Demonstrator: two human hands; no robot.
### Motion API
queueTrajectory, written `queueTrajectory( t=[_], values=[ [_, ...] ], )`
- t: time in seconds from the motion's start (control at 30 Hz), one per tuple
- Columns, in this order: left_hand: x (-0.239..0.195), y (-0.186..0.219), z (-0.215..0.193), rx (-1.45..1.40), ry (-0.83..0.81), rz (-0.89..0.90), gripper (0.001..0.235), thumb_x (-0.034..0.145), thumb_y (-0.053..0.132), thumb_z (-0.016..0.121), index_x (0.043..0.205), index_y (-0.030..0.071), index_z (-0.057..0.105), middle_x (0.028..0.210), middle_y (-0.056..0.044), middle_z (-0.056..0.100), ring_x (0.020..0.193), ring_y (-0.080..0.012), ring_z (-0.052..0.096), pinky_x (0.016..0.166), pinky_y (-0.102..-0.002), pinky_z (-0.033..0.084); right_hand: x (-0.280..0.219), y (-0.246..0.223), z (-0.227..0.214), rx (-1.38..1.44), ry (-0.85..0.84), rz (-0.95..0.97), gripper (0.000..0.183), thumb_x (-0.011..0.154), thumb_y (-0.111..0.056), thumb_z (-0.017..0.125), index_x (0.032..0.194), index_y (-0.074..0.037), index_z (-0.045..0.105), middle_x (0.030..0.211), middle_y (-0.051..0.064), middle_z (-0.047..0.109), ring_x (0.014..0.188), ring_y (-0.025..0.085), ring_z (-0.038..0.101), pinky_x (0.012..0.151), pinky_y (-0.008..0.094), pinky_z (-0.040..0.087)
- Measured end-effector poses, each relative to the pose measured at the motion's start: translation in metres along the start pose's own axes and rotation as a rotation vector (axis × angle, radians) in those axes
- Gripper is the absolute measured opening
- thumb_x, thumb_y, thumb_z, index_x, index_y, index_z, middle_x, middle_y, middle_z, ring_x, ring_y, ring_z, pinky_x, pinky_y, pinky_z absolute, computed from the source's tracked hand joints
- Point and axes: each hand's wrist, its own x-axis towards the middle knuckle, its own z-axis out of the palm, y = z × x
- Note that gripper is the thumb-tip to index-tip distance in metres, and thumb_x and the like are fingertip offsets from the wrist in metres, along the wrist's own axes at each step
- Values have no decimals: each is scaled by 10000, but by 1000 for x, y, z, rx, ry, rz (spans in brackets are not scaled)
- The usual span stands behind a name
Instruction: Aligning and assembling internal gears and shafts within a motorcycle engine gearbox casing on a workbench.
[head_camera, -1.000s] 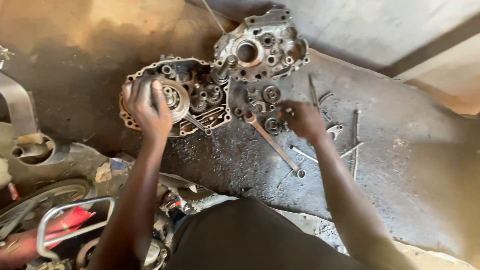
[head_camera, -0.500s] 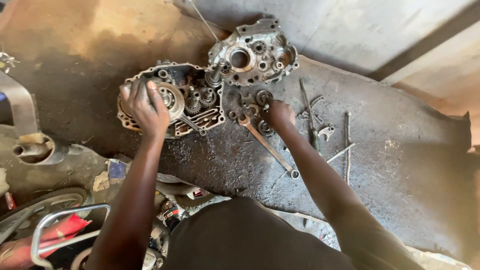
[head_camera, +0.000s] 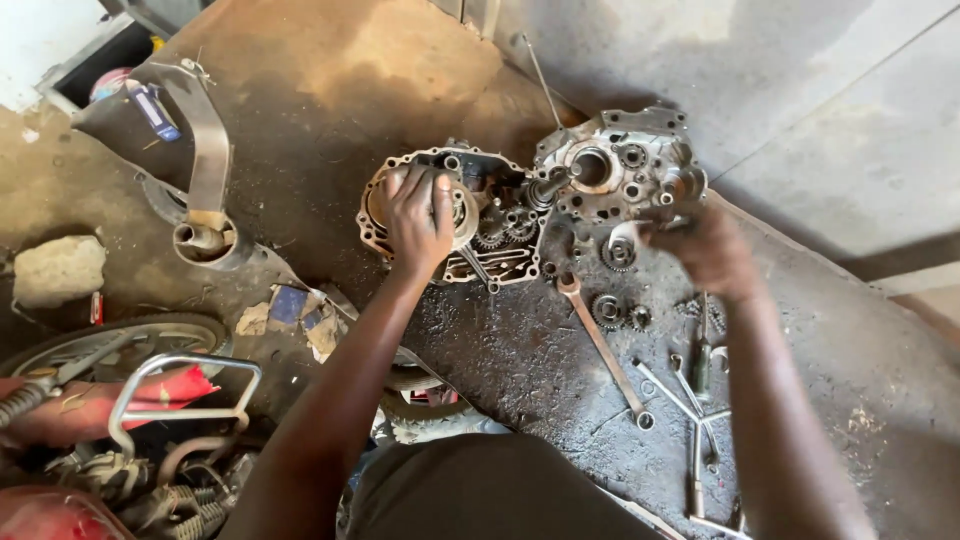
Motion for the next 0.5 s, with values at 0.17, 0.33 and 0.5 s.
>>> queueTrajectory(
  t=[0.17,0.33,0.5],
  values=[
    [0,4,-5,32,-45,-13,366,1092,245,437,869,95,686,846,-39,675,815,-203,564,790,-344,410,43,-109,-2,-172,-99,-241,207,916,-101,769,1108,-47,714,1010,174,722,946,284,710,869,428,577],
    [-4,-5,3,20,5,26,401,1108,233,404,801,161,651,748,20,546,788,-172,515,701,-299,381,155,-80,95,-690,-245,-509,367,779,-401,886,1093,-238,787,1015,63,784,1035,356,729,872,497,588],
    [-16,-16,16,23,-9,-11,354,1087,277,456,828,180,678,780,12,594,830,-198,558,714,-349,411,212,-46,142,-772,-601,-467,583,759,-498,880,1205,-145,753,1088,135,781,1103,431,701,954,551,544]
  ],
)
